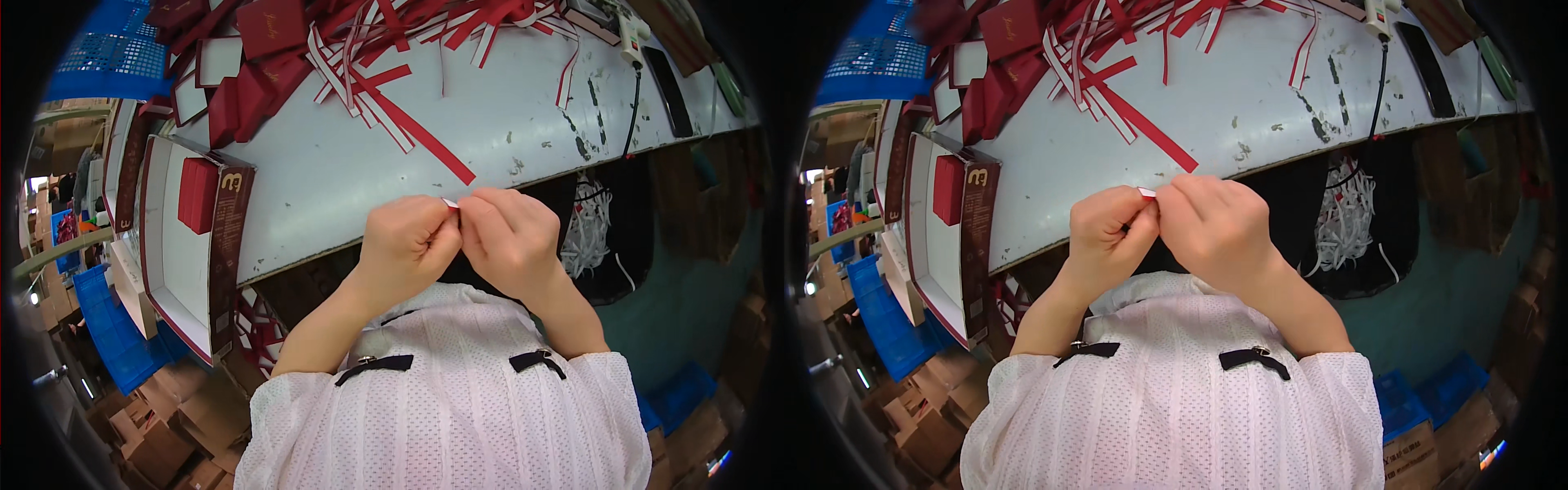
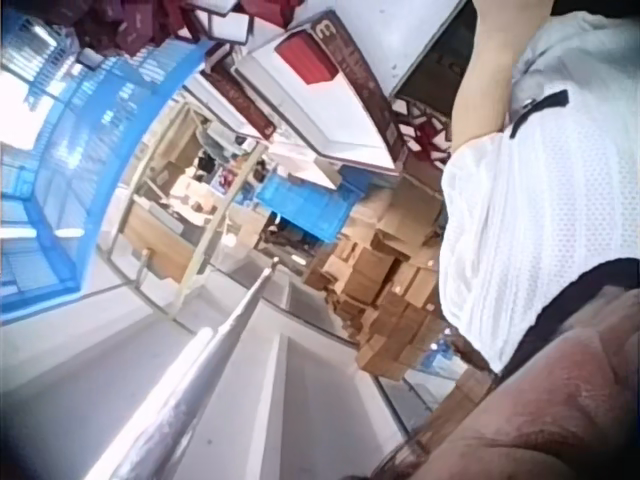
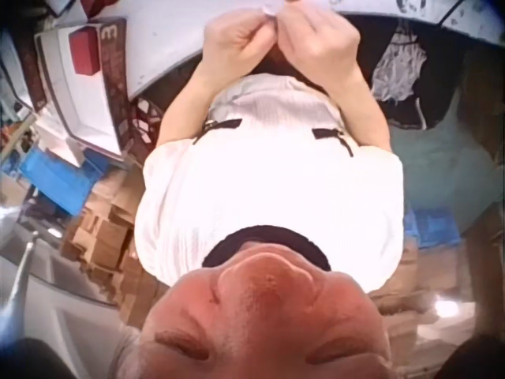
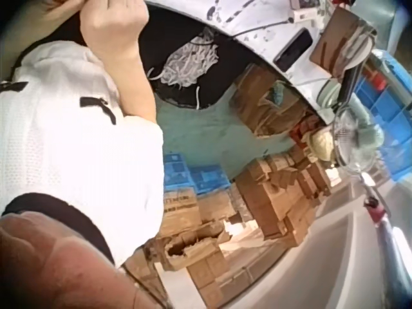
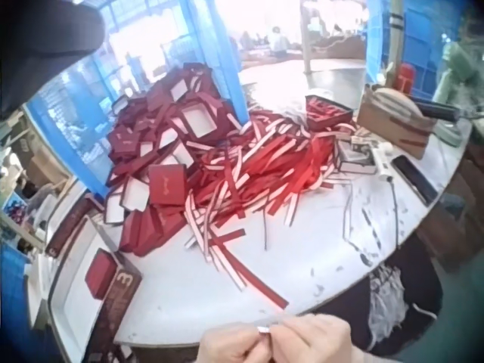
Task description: The person repeatedly picks up small red boxes and red ribbons from a table, wraps each ribbon around a box, and places the finished items into a cardboard box. The process is continuous and repetitive throughout the clip.
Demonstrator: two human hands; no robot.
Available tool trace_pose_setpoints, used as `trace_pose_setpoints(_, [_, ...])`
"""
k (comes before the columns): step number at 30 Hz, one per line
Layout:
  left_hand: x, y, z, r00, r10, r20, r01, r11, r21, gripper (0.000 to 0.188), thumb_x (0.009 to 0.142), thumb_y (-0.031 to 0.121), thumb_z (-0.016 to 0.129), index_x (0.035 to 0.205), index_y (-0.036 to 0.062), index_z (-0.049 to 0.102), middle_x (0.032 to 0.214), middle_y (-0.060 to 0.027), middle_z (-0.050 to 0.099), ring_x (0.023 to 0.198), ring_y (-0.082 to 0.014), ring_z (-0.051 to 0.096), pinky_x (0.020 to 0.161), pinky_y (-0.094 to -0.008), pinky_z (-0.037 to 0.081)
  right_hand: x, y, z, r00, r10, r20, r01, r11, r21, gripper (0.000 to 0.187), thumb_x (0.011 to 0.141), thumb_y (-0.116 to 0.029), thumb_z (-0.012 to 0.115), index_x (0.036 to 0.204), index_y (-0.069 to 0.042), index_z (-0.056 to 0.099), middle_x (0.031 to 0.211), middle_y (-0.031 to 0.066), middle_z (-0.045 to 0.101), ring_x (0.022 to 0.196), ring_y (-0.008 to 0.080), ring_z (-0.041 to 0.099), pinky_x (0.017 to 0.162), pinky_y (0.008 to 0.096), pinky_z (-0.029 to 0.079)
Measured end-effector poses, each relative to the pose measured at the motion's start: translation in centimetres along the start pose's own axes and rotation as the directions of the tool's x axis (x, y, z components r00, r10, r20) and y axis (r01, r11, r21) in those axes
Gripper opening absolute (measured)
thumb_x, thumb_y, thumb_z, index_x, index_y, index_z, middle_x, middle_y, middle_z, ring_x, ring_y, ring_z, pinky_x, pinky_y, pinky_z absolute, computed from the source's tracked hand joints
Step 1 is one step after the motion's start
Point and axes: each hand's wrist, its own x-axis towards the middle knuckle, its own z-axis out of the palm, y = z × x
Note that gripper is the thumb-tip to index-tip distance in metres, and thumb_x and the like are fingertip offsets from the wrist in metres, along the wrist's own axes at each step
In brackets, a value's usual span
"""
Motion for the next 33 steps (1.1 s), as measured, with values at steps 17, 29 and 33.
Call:
trace_pose_setpoints(17, [-8.6,-5.6,-8.2,0.622,-0.574,-0.532,-0.369,0.384,-0.846,0.004,0.072,0.009,0.046,0.070,0.0057,0.046,0.056,-0.0011,0.045,0.050,-0.0100,0.040,0.050,-0.0209,0.035,-28.7,19.3,-11.9,-0.391,0.894,-0.220,-0.716,-0.145,0.683,0.040,0.078,-0.008,0.035,0.113,0.012,0.031,0.106,0.0227,0.045,0.097,0.0283,0.050,0.081,0.0304,0.040])
trace_pose_setpoints(29, [-1.8,1.9,-4.6,0.994,0.098,-0.043,-0.106,0.889,-0.445,0.014,0.073,-0.003,0.048,0.080,0.0001,0.060,0.059,-0.0008,0.054,0.050,-0.0066,0.047,0.047,-0.0204,0.038,2.2,-4.1,-2.2,0.986,-0.019,0.164,0.020,1.000,-0.006,0.030,0.065,-0.011,0.062,0.090,0.004,0.055,0.092,0.0142,0.057,0.074,0.0259,0.055,0.064,0.0327,0.043])
trace_pose_setpoints(33, [-0.9,-2.0,-4.0,0.923,-0.289,-0.256,-0.136,0.376,-0.917,0.035,0.076,0.009,0.055,0.108,-0.0004,0.047,0.081,-0.0075,0.056,0.072,-0.0166,0.052,0.066,-0.0285,0.041,1.6,-2.8,-3.2,0.945,0.311,0.102,-0.326,0.863,0.386,0.014,0.074,-0.009,0.048,0.076,0.003,0.054,0.076,0.0154,0.060,0.066,0.0250,0.055,0.061,0.0327,0.043])
